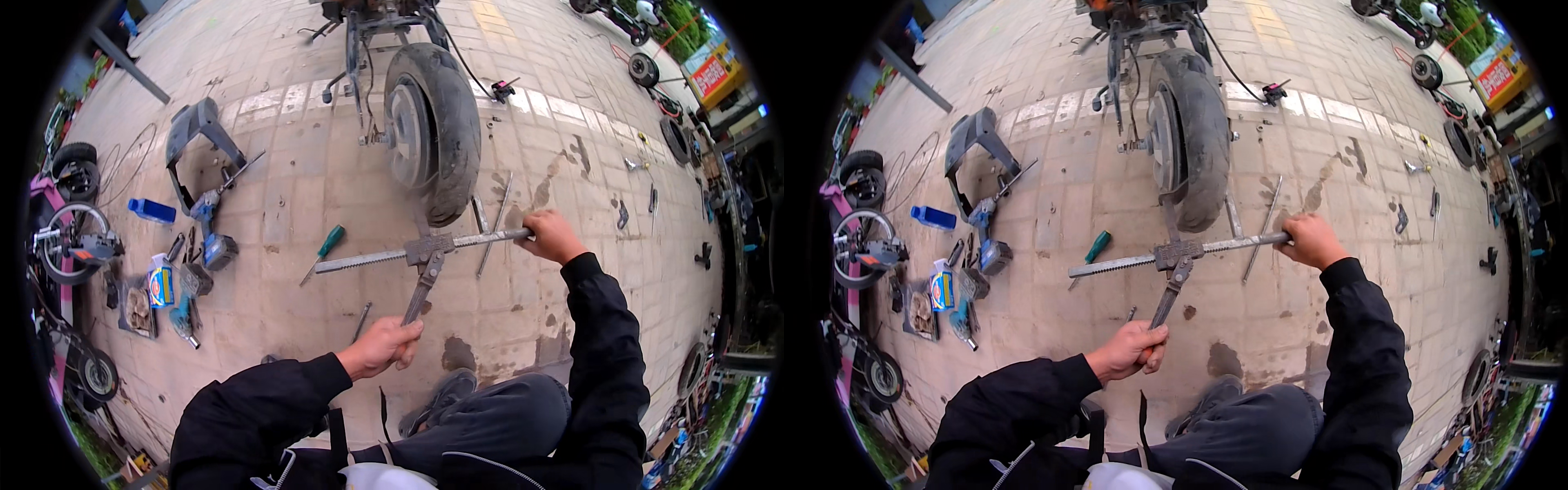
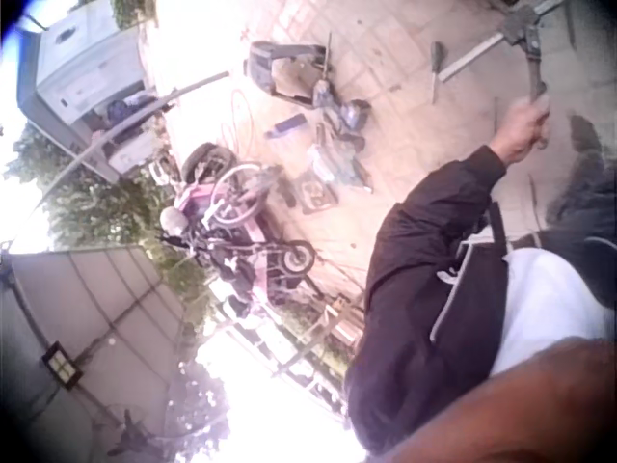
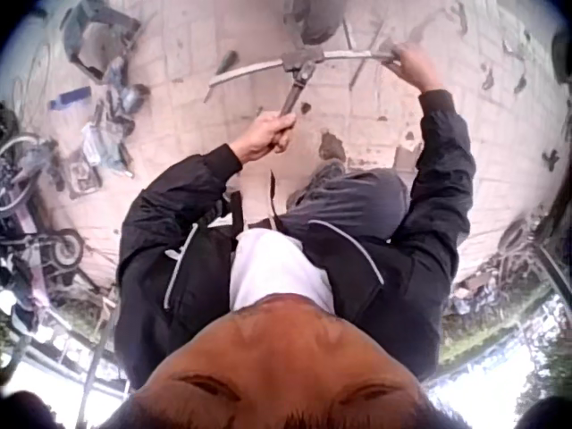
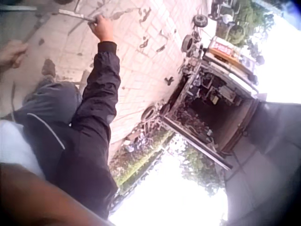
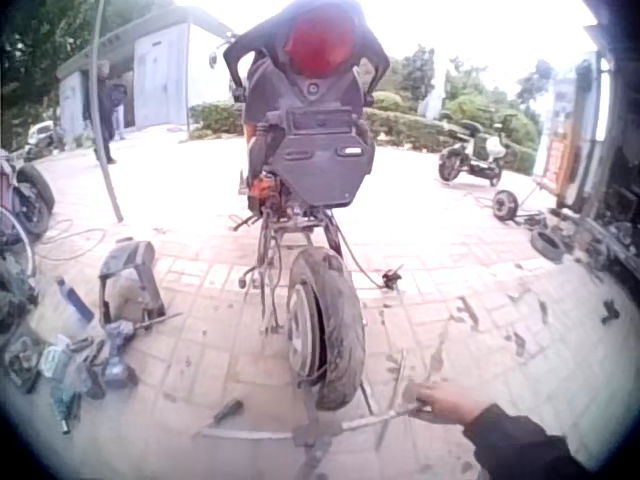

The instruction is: The person uses a tire changing tool to pry the tire bead off the rim of a scooter wheel. They then switch to a tire lever to continue separating the tire from the rim, working around the circumference of the wheel.

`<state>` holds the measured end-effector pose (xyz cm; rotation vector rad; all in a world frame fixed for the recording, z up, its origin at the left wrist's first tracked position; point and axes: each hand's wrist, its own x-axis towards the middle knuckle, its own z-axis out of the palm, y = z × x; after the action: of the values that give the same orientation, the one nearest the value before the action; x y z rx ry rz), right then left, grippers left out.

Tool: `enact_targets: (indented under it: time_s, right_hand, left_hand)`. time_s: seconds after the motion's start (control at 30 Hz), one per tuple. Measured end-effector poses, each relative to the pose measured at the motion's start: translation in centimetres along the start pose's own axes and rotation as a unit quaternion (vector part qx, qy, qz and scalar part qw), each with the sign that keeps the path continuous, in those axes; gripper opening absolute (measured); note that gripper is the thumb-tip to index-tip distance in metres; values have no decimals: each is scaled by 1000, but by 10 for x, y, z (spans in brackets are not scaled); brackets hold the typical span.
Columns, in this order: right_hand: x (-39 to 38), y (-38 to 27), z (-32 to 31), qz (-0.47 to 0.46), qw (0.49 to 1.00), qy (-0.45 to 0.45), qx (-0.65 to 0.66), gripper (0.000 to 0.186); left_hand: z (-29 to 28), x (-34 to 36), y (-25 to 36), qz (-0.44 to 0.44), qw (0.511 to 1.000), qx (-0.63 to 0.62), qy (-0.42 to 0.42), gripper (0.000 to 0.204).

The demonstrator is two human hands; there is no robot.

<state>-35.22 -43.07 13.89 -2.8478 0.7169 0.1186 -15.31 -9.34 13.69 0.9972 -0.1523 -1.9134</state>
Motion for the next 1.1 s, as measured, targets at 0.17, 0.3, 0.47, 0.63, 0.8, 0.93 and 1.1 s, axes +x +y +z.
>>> enact_targets:
  time_s: [0.17,0.3,0.47,0.63,0.8,0.93,1.1]
  right_hand:
    - [10,-20,33,11,998,59,1,26]
    - [8,-34,40,57,995,78,1,24]
    - [-2,-69,48,90,991,96,15,23]
    - [5,-116,37,140,987,84,14,24]
    - [-5,-123,36,139,988,58,20,23]
    - [-3,-121,39,138,989,43,35,23]
    - [3,-121,35,72,997,26,-3,21]
  left_hand:
    - [10,5,-6,-27,993,-108,36,34]
    - [27,8,-20,35,986,-129,98,44]
    - [45,21,-29,83,960,-212,163,47]
    - [66,61,-28,216,894,-320,227,49]
    - [67,74,-42,254,895,-290,223,47]
    - [55,65,-41,234,924,-237,187,49]
    - [49,32,-25,139,954,-192,183,44]
